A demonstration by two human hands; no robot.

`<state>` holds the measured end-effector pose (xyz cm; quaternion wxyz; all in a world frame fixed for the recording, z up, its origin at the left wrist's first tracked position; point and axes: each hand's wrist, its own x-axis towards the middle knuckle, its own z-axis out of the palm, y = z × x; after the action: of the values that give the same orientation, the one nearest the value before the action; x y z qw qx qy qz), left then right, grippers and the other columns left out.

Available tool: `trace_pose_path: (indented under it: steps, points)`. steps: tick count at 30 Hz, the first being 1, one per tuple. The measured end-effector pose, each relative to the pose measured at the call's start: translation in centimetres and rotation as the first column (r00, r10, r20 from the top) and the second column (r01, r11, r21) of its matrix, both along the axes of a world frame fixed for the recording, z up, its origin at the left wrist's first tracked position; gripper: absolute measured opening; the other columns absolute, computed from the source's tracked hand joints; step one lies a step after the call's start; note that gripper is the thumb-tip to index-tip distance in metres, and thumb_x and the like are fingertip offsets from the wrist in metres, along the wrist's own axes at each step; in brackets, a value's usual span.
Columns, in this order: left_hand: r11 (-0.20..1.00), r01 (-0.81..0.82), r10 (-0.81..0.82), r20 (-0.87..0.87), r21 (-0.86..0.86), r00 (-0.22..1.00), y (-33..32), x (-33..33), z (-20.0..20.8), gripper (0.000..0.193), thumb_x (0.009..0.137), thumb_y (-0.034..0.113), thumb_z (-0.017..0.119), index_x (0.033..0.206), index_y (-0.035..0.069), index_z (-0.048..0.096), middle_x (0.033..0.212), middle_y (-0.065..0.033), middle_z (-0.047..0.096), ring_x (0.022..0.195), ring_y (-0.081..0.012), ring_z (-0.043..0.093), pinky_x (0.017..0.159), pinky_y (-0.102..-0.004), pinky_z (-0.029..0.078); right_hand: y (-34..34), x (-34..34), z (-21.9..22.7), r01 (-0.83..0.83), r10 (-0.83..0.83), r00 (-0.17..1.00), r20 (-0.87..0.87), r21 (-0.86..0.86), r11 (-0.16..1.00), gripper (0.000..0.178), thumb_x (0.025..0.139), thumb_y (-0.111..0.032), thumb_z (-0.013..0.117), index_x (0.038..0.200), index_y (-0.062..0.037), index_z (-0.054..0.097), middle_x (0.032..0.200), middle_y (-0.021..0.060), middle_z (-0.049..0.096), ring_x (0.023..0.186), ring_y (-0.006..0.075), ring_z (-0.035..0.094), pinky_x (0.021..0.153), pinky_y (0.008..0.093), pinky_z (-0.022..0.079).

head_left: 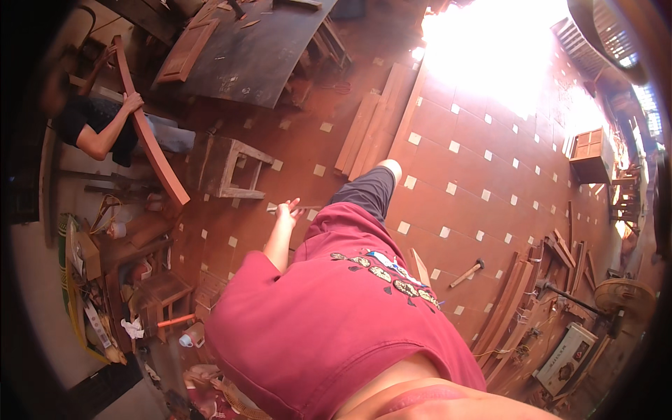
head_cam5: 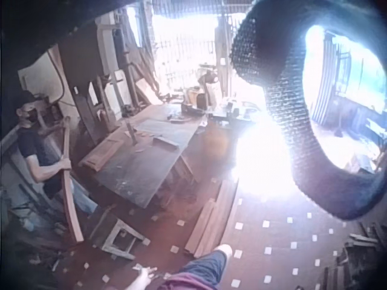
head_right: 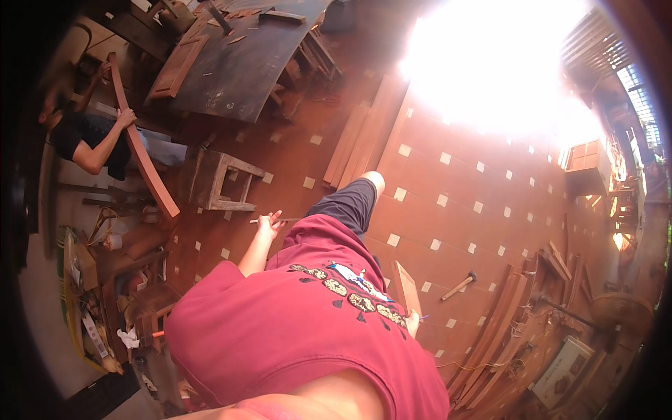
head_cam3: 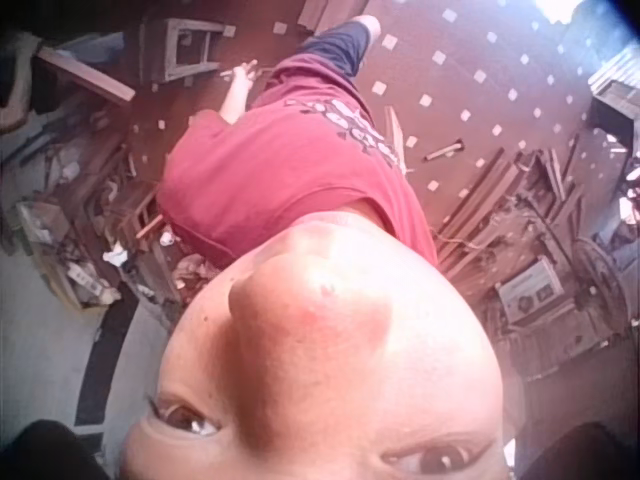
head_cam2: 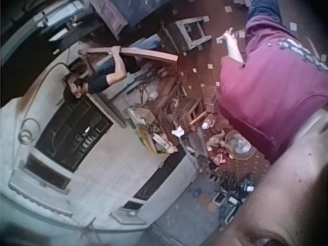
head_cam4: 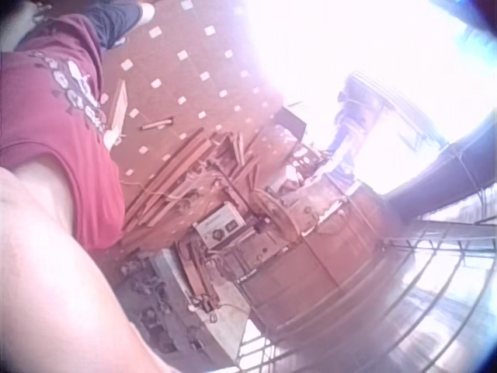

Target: The person uses a set square and a pencil to mark lines on a wooden panel. They then use sandpaper to smooth the surface of the panel.

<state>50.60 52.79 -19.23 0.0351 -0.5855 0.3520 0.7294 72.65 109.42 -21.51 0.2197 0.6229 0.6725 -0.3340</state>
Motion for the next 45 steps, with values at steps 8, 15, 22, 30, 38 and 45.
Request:
trace_pose_path:
  steps: [8,15,22,30,38,45]
  points:
    - [0.801,0.598,-0.575,0.290,0.009,0.765,4.5,-0.8,-4.8,0.042,0.101,0.026,0.027,0.131,0.003,0.044,0.096,-0.0175,0.075,0.044,-0.0193,0.050,0.047,-0.0425,0.058,7.7,-9.4,-1.8,-0.062,0.058,0.995,-0.077,-0.048,0.997,0.039,0.086,-0.038,0.064,0.097,-0.0020,0.072,0.095,0.0210,0.071,0.084,0.0330,0.070,0.078,0.0437,0.054]
    - [0.847,0.531,-0.521,0.162,-0.025,0.838,20.1,-11.5,-8.1,0.041,0.098,0.025,0.037,0.127,-0.001,0.047,0.099,-0.0191,0.075,0.048,-0.0227,0.056,0.040,-0.0406,0.056,19.9,-25.6,-0.8,-0.248,0.241,0.958,-0.153,-0.031,0.968,0.037,0.087,-0.038,0.063,0.095,-0.0036,0.071,0.093,0.0210,0.071,0.082,0.0321,0.069,0.077,0.0430,0.053]
    - [0.794,0.585,-0.591,0.013,-0.163,0.806,33.3,-25.7,-7.0,0.033,0.096,0.021,0.038,0.118,0.004,0.056,0.084,-0.0158,0.076,0.044,-0.0174,0.053,0.035,-0.0382,0.041,28.3,-39.3,1.6,-0.359,0.341,0.909,-0.240,-0.036,0.933,0.035,0.087,-0.038,0.062,0.093,-0.0051,0.071,0.091,0.0211,0.070,0.081,0.0311,0.068,0.076,0.0423,0.053]
    - [0.738,0.583,-0.647,-0.112,-0.340,0.754,40.2,-36.5,-5.6,0.030,0.094,0.014,0.037,0.111,-0.002,0.056,0.088,-0.0186,0.076,0.053,-0.0159,0.056,0.050,-0.0346,0.049,38.9,-46.0,-1.9,-0.491,0.470,0.861,-0.192,-0.078,0.868,0.033,0.088,-0.038,0.060,0.091,-0.0069,0.071,0.089,0.0212,0.069,0.079,0.0299,0.067,0.074,0.0414,0.052]
    - [0.901,0.139,-0.170,-0.040,-0.411,0.985,49.3,-24.8,-4.5,0.036,0.101,0.025,0.037,0.118,-0.002,0.055,0.093,-0.0153,0.076,0.083,-0.0229,0.070,0.076,-0.0391,0.056,63.2,-55.7,-11.9,-0.916,0.894,0.385,-0.231,0.020,0.400,0.032,0.088,-0.038,0.059,0.089,-0.0087,0.070,0.087,0.0213,0.068,0.077,0.0288,0.066,0.073,0.0406,0.052]
    - [0.870,-0.447,0.488,0.221,-0.209,0.845,66.8,-8.6,-7.4,0.032,0.100,0.023,0.041,0.107,0.000,0.061,0.097,-0.0200,0.073,0.070,-0.0278,0.068,0.066,-0.0452,0.059,51.2,-67.2,-0.8,-0.772,0.751,0.620,-0.229,-0.003,0.636,0.050,0.079,-0.041,0.072,0.093,0.0081,0.072,0.086,0.0180,0.071,0.078,0.0281,0.068,0.074,0.0389,0.053]
